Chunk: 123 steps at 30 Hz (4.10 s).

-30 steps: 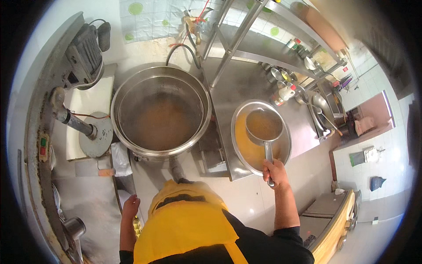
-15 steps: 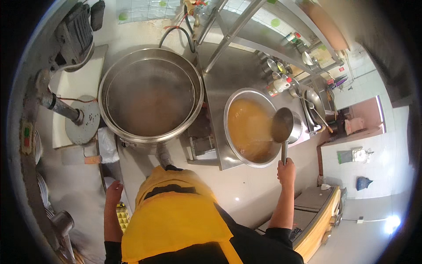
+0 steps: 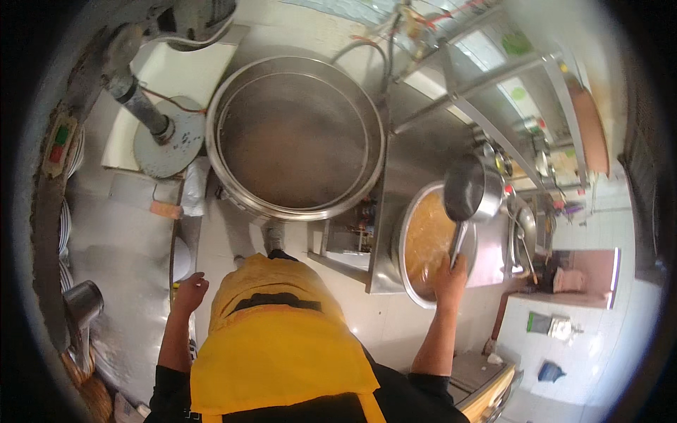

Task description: The person pours water from a metal bowl into a sink, then uses a ladle to transfer a yellowish liquid from a large pot into the bowl. The person then wipes the bowl and the surrounding counter with a cloth.

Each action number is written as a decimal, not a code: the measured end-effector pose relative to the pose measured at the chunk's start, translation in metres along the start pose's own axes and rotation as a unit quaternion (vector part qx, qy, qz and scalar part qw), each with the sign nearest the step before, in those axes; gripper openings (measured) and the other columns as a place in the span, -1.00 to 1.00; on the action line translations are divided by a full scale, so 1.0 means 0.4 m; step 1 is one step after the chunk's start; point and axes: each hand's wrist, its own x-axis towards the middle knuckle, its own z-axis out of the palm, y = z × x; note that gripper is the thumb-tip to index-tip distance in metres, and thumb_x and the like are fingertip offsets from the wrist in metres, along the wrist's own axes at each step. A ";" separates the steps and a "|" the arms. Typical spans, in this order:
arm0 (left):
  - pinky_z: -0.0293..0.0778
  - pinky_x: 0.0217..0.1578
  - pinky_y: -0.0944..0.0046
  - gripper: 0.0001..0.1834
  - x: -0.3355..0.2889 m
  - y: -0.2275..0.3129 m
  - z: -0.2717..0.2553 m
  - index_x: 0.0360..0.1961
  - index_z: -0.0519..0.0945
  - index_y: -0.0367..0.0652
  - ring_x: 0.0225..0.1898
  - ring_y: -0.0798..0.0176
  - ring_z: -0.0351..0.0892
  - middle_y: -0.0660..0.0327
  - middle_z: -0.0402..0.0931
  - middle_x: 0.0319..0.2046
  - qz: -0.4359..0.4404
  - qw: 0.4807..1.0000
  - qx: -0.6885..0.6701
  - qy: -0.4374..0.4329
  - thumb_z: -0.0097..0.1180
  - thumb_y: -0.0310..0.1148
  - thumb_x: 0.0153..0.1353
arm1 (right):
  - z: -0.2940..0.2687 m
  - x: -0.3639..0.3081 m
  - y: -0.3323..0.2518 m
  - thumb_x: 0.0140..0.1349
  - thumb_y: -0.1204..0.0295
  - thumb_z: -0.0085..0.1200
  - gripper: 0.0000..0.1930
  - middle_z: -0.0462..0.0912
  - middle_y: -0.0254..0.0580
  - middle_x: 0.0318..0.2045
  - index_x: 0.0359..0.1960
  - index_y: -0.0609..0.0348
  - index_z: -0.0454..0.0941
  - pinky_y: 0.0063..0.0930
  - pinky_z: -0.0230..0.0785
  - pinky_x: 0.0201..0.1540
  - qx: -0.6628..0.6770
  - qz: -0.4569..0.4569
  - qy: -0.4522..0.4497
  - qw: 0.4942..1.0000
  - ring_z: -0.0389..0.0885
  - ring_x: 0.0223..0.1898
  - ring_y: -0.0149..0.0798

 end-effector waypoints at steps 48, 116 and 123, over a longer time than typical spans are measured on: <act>0.51 -0.10 0.15 -0.58 -0.232 -0.151 0.093 -0.03 0.61 -0.15 -0.17 -0.07 0.62 -0.11 0.62 -0.25 -0.180 0.976 -0.067 0.106 0.02 -0.13 0.21 | 0.469 0.176 -0.618 0.31 0.34 0.04 -0.74 0.37 -0.32 -0.75 -0.54 0.12 0.36 -0.43 0.14 -0.73 0.463 0.022 -0.576 0.674 0.30 -0.79 -0.39; 0.51 -0.08 0.09 -0.55 -0.349 -0.193 0.094 0.02 0.56 -0.25 -0.12 -0.13 0.62 -0.17 0.61 -0.19 -0.263 0.961 -0.038 0.078 0.01 -0.16 0.24 | 0.826 0.334 -0.599 0.26 0.36 0.04 -0.69 0.66 0.17 -0.15 -0.12 0.38 0.60 -0.10 0.51 -0.12 -0.189 -0.129 -0.367 0.902 0.67 -0.09 0.02; 0.48 -0.24 0.34 -0.58 -0.457 -0.263 0.266 0.02 0.55 -0.32 -0.35 0.31 0.59 0.12 0.62 -0.42 -0.303 0.891 -0.308 0.136 0.10 -0.27 0.21 | 1.121 0.199 -0.565 0.32 0.32 0.02 -0.74 0.64 -0.03 -0.40 -0.22 0.32 0.58 -0.22 0.49 -0.36 0.017 -0.108 -0.444 0.889 0.64 -0.40 -0.07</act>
